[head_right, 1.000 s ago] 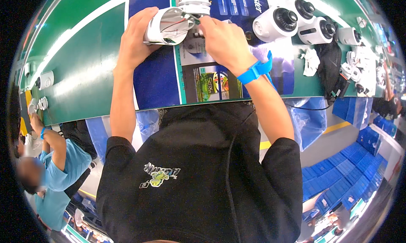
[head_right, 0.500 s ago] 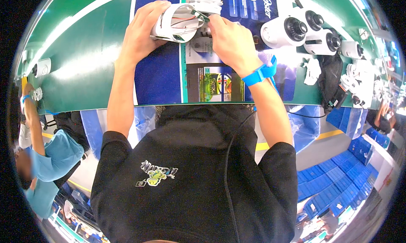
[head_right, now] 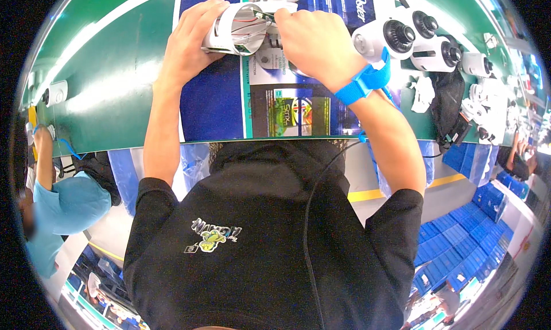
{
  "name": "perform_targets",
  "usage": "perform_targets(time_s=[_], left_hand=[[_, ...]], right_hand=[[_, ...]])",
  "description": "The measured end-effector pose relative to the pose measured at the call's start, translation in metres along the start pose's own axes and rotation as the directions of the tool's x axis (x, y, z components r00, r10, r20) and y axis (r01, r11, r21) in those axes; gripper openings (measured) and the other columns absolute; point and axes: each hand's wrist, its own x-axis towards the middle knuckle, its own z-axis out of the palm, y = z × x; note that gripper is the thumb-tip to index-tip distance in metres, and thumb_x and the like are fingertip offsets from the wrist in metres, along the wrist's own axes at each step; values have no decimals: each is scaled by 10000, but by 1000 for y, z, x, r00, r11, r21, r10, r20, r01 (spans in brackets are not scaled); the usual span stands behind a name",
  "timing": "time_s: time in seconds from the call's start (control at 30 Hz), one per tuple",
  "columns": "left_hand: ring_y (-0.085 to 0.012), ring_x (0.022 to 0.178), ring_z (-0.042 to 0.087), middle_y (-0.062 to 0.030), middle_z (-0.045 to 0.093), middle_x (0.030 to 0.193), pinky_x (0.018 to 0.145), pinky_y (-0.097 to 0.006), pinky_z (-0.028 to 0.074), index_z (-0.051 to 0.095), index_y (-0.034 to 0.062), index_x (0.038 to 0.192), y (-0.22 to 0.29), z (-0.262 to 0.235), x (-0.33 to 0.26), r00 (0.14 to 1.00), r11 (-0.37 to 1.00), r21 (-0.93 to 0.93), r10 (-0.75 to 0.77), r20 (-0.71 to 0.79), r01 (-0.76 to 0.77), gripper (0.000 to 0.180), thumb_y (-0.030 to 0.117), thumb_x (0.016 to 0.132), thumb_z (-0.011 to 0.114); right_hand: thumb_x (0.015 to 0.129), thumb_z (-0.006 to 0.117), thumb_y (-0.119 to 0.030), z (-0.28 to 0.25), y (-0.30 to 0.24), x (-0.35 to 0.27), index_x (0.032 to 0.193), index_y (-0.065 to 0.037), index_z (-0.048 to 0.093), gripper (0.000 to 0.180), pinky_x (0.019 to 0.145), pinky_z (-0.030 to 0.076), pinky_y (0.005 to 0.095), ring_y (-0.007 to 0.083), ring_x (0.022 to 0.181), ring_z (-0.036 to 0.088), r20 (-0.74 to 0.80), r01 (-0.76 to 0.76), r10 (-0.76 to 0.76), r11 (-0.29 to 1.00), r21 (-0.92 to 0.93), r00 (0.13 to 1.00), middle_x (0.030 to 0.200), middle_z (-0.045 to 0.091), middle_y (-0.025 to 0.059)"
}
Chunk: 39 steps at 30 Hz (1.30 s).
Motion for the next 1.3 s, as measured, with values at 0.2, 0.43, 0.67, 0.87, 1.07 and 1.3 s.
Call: perform_targets(time_s=[0.2, 0.43, 0.67, 0.87, 1.07, 1.3], left_hand=[[-291, 1116, 542, -48, 566, 1214, 934, -388, 481, 515, 181, 1269, 0, -1, -1, 1000, 1000, -6, -6, 4, 6, 879, -9, 465, 816], [-300, 1100, 546, -52, 566, 1214, 927, -390, 483, 517, 180, 1261, 2, -1, 2, 1000, 1000, 6, 2, 7, -2, 878, -11, 458, 818], [-301, 1095, 545, -55, 567, 1202, 909, -386, 488, 520, 182, 1259, 0, 3, 3, 1000, 1000, -8, 22, 1, -22, 870, -9, 463, 815], [-296, 1099, 540, -44, 564, 1204, 913, -386, 486, 520, 190, 1257, 3, 1, 0, 1000, 999, -35, -10, -11, 10, 881, -16, 452, 814], [-298, 1119, 526, -37, 564, 1212, 921, -390, 483, 527, 188, 1242, 0, 3, 0, 1000, 998, -67, 18, -5, -19, 861, -18, 456, 811], [-318, 1127, 524, -64, 564, 1224, 931, -394, 478, 519, 172, 1250, 1, 1, 0, 999, 992, -126, 27, 40, -22, 878, -26, 448, 815]], right_hand=[[814, 513, -132, -3, -2, 2, 851, -37, 550, 109, 549, 521, 453, 356, 648, 657, 47, 22, -21, 999, -37, 999, 707, 649, 171], [805, 533, -143, -17, 1, 17, 805, -30, 622, 144, 574, 536, 438, 344, 676, 670, 72, 100, -93, 990, -101, 993, 748, 667, 173], [829, 588, -178, -15, -4, 36, 958, -23, 597, 202, 653, 547, 420, 357, 755, 667, 232, 80, -48, 988, -134, 971, 785, 662, 200], [741, 770, -176, -18, 50, 4, 1287, -81, 536, 602, 595, 464, 235, 101, 659, 601, 296, -234, 60, 767, 598, 953, 1109, 641, 85], [693, 827, -170, 22, 53, 3, 1427, -164, 376, 861, 806, 492, 287, 153, 1030, 529, -114, 59, 17, 776, 629, 993, 1436, 307, 87], [663, 849, -289, 23, 68, 9, 1500, -137, 203, 1068, 1070, 347, 451, 258, 1351, 319, 16, 96, -212, 505, 858, 977, 1526, 200, 73]])
